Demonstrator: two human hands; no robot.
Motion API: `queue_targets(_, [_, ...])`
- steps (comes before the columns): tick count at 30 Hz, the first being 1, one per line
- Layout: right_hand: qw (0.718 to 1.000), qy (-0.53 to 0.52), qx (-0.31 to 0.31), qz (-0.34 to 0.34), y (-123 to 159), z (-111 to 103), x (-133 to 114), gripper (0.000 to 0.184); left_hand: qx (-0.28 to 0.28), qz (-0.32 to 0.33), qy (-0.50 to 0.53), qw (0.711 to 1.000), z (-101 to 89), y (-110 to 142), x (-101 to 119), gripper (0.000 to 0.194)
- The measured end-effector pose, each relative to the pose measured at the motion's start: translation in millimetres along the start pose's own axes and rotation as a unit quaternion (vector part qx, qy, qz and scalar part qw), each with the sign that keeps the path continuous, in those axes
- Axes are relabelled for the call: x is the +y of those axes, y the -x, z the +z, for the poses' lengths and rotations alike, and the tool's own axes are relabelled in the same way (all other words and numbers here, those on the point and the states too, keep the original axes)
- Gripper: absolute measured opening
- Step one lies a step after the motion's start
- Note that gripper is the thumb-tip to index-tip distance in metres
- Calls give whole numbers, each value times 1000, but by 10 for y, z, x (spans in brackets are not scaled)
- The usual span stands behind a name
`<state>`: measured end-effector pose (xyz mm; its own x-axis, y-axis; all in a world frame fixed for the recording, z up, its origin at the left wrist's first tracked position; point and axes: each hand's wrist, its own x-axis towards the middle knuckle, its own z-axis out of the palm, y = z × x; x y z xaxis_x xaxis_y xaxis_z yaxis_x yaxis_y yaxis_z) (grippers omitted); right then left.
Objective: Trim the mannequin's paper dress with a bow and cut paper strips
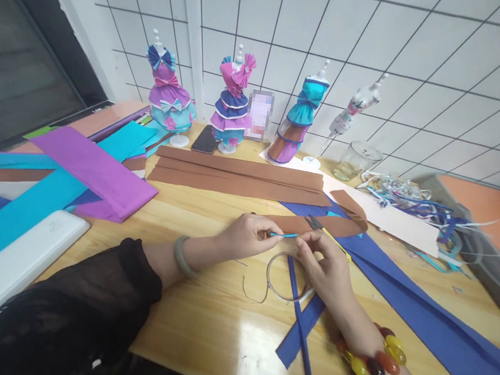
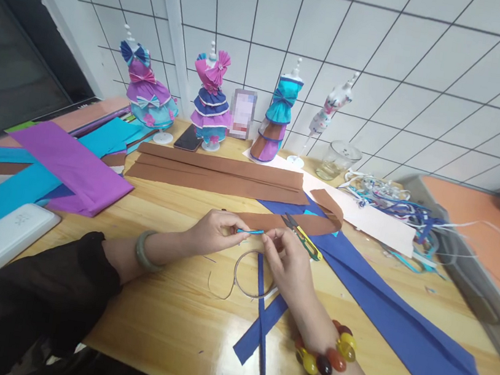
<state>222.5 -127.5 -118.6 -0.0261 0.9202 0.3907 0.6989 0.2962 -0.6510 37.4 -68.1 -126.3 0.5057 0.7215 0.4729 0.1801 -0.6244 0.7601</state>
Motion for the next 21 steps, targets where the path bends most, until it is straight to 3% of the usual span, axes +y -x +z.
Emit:
queue_targets(3, [999,-31,17,14,-1,5,-10,20,4,14,-19,1000,-6,1,-8,14])
queue_targets(6, [999,-38,0,-28,-2,14,-17,27,-5,63,-41,997,-6,0,-10,15])
queue_targets(10, [994,-14,-36,-99,-11,16,-24,11,-15,111,-51,992,-2,3,-16,16])
queue_targets(21, [993,2,-55,-108,-11,13,-24,11,-58,97,-39,993,-15,3,-36,18])
